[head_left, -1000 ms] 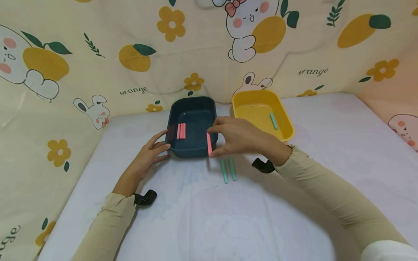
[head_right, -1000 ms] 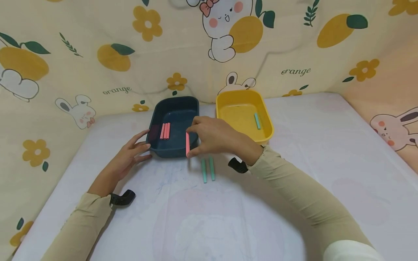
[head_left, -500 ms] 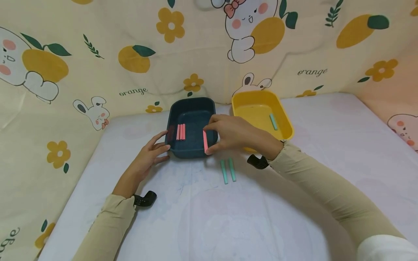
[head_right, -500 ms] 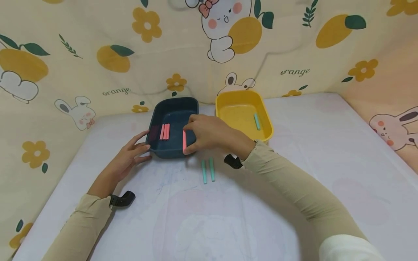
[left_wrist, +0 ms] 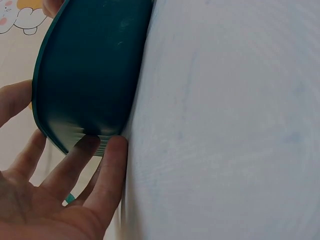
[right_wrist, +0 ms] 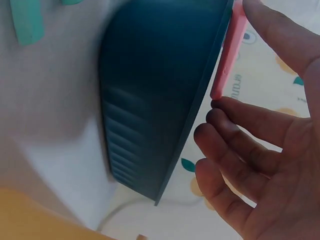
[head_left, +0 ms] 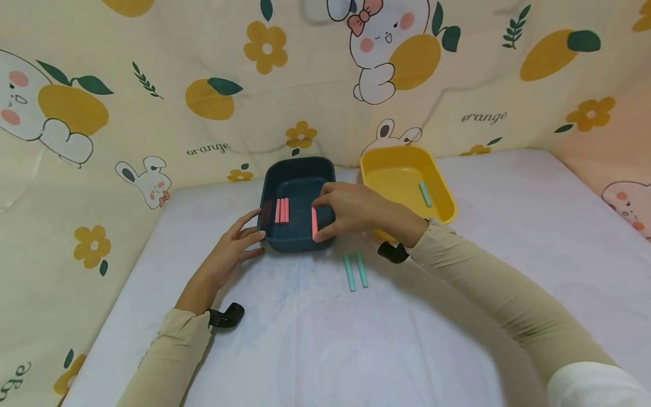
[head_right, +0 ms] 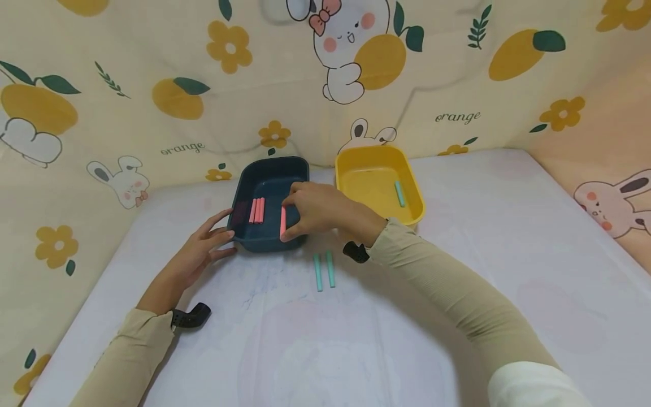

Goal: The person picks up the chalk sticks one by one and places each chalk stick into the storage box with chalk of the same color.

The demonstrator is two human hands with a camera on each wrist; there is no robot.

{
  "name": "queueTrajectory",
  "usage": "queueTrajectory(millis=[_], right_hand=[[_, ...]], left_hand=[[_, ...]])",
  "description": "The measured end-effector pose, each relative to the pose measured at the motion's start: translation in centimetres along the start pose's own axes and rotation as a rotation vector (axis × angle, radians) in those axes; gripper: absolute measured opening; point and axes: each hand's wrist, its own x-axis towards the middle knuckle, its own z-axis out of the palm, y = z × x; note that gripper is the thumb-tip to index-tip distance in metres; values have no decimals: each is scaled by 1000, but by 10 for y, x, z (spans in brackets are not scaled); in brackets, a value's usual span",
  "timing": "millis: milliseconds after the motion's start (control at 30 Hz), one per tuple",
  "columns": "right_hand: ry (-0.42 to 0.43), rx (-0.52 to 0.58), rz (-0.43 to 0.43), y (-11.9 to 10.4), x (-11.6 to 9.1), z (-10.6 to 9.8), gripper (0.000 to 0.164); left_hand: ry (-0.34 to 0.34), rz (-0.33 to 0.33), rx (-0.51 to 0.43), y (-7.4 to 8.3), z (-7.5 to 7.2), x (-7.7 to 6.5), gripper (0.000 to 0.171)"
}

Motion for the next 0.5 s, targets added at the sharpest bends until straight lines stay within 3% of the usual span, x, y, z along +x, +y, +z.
queueTrajectory(millis=[500], right_hand=[[-6,22,-11,1,19,4,82]], left_hand=[[3,12,4,0,1,-1,66]])
